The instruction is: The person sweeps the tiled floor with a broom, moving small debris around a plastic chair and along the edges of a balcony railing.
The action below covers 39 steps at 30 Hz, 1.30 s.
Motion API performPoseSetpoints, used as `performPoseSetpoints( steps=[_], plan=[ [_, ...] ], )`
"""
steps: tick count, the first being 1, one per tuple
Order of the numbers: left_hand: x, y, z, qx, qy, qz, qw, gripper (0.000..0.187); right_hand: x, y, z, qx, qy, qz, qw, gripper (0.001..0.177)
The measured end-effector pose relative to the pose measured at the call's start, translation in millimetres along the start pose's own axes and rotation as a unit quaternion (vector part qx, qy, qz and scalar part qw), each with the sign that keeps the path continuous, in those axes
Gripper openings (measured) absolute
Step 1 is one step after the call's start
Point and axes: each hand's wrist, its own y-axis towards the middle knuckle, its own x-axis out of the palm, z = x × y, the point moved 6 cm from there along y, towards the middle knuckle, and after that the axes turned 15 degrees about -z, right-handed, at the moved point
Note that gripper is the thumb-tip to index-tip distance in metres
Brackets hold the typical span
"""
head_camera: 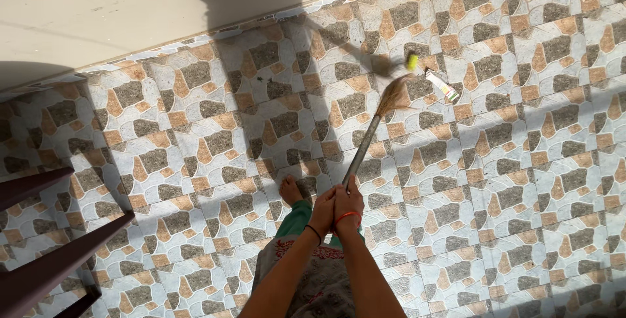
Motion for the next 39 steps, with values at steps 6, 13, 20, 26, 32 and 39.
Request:
performPoseSetpoints(
  steps=[6, 13, 20, 26, 32, 39],
  plan=[
    [-78, -95, 10, 0.101, -0.179, 0.169, 0.964, 0.05, 130, -40, -16, -0.07, -0.293, -0.271, 0.914, 0.057],
    [-93, -110, 38, -0.102, -0.097, 0.246, 0.959, 0.048, 163, -8, 31, 0.064, -0.331, -0.321, 0.885, 0.051],
    [-56, -17, 40, -0.141, 0.058, 0.068, 0.986, 0.045, 72, 10, 11, 0.138, -0.014, -0.078, 0.987, 0.056],
    [-63, -21, 76, 0.036, 0.043, 0.04, 0.998, 0.047, 103, 5, -36, -0.013, -0.252, -0.056, 0.966, 0.06],
    [-129, -117, 121, 0.113, -0.13, 0.227, 0.958, 0.047, 253, -37, -57, -0.04, -0.424, -0.36, 0.83, 0.059],
    [-156, -68, 118, 0.068, -0.287, 0.23, 0.927, 0.047, 270, 8, -62, 0.066, -0.428, -0.382, 0.817, 0.05]
  ],
)
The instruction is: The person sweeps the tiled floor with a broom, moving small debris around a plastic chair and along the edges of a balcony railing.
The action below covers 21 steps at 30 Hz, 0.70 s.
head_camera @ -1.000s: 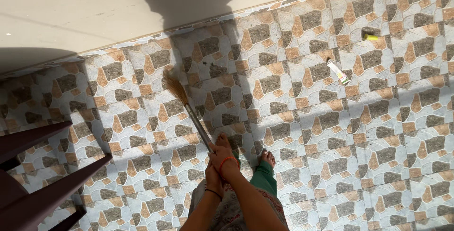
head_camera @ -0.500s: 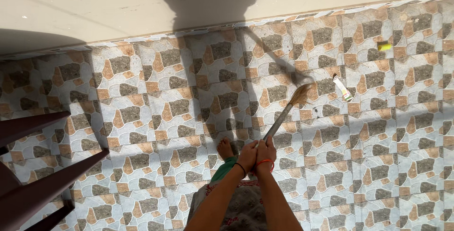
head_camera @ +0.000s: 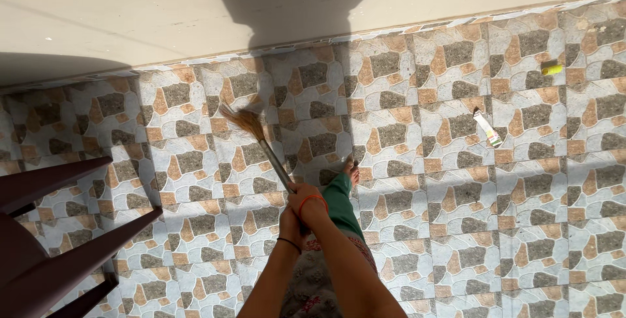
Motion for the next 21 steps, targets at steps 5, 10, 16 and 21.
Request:
performPoseSetpoints(
  steps=[5, 10, 16, 21],
  plan=[
    [83, 47, -52, -0.036, 0.301, -0.056, 0.951, 0.049, -79, -4, 127, -0.047, 0.242, 0.212, 0.946, 0.05],
    [160, 61, -93, -0.094, 0.433, -0.155, 0.883, 0.045, -136, -28, 186, -0.072, 0.415, 0.359, 0.833, 0.057],
    [96, 33, -50, 0.007, 0.182, -0.095, 0.979, 0.044, -111, -72, 60, -0.036, 0.165, 0.247, 0.954, 0.061],
    [59, -5, -10, -0.02, 0.076, 0.03, 0.996, 0.042, -74, -47, -1, -0.024, 0.032, 0.041, 0.998, 0.052]
  ],
)
